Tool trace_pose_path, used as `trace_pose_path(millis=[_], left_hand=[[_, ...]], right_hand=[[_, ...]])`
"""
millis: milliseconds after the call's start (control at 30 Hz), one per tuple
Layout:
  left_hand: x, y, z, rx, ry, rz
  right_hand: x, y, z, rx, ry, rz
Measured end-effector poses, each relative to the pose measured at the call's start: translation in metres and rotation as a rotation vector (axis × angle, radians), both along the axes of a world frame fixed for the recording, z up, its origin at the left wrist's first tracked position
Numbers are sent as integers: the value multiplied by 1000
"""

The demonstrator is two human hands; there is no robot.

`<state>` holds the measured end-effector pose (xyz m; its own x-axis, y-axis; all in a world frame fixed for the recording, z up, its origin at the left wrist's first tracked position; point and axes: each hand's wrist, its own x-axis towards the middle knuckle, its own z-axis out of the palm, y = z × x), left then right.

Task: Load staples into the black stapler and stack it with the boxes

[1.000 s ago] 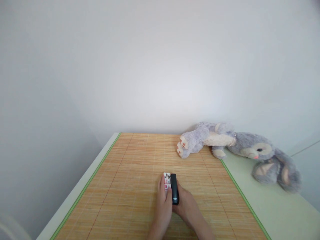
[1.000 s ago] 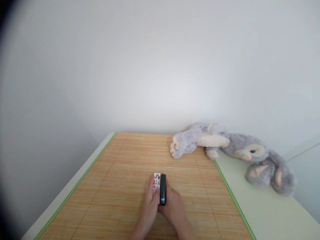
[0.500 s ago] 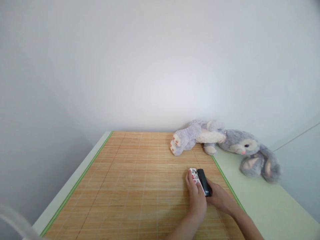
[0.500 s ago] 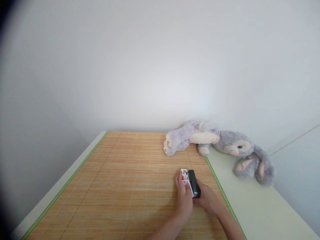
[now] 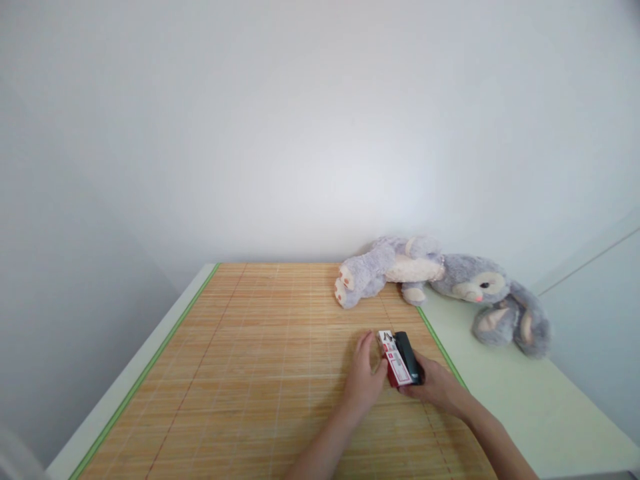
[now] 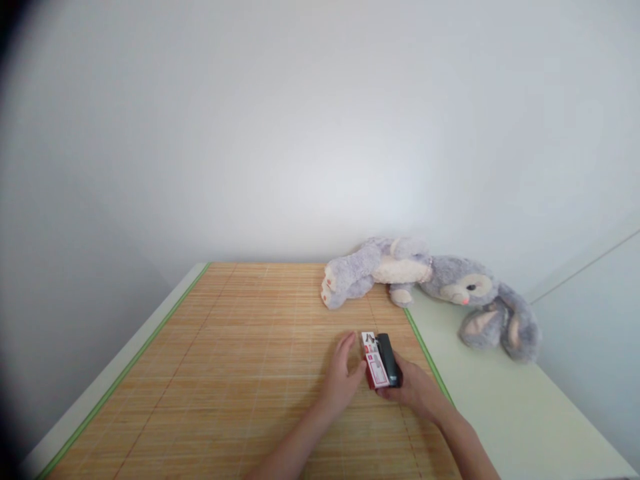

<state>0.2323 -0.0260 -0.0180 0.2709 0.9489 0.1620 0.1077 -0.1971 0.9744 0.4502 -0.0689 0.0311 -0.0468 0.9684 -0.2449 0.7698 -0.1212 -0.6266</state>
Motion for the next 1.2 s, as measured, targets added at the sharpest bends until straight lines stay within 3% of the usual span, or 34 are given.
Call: trace_pose_path(millis=[333, 633, 1200], left_hand=[[2, 6, 4, 29, -48, -130], [0, 8, 6, 33, -62, -150], [3, 2, 9, 52, -50, -126]], right_hand=[[-4, 4, 6, -7, -36, -4], [0, 7, -1, -7, -112, 14], [-6, 15, 14, -48, -145, 51]])
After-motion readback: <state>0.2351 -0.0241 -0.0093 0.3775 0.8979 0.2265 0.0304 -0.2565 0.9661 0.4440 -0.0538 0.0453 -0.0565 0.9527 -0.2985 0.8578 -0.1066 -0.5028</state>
